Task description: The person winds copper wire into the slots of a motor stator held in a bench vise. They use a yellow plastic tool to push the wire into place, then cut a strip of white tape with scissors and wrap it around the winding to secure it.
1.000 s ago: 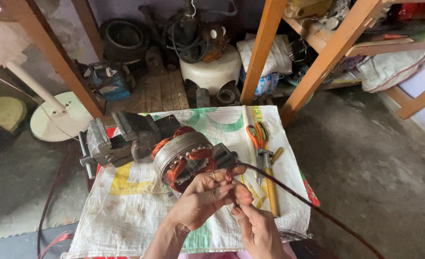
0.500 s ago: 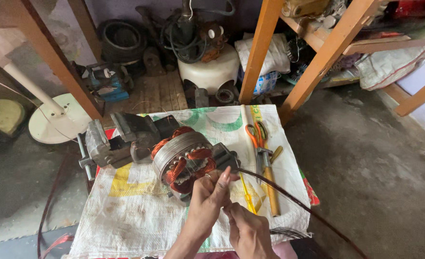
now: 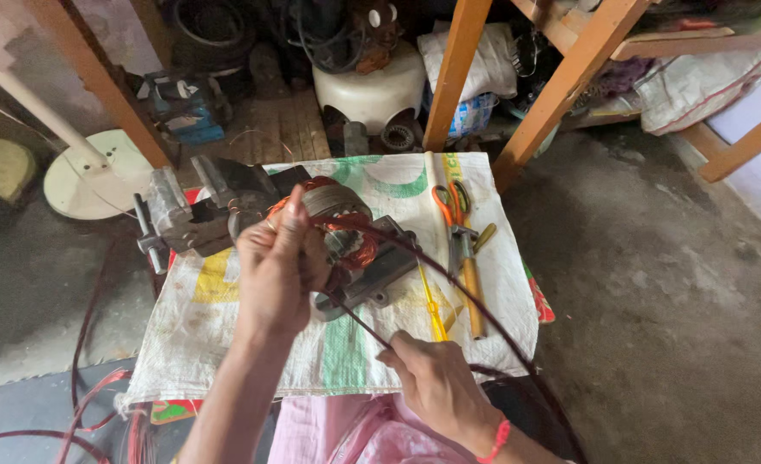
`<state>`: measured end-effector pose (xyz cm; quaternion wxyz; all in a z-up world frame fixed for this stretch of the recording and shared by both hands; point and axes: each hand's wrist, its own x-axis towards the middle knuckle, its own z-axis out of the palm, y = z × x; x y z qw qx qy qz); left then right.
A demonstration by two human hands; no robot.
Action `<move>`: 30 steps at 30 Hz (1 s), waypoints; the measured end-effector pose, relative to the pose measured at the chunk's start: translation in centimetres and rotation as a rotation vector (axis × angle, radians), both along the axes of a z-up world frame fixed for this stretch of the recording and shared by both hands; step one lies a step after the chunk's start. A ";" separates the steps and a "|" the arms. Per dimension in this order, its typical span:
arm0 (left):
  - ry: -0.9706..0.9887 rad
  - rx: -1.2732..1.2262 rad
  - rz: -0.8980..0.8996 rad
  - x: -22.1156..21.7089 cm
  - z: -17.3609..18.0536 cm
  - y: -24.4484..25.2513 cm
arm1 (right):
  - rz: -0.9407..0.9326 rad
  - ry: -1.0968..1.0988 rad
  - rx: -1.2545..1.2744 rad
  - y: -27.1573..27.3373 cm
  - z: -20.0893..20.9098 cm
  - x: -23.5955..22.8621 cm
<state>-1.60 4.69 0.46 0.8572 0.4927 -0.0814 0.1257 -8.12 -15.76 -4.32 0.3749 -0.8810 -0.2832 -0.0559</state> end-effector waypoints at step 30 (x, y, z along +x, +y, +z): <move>0.248 -0.191 -0.021 -2.7 0.5 16.2 | 0.138 -0.603 -0.626 -29.8 -12.4 2.7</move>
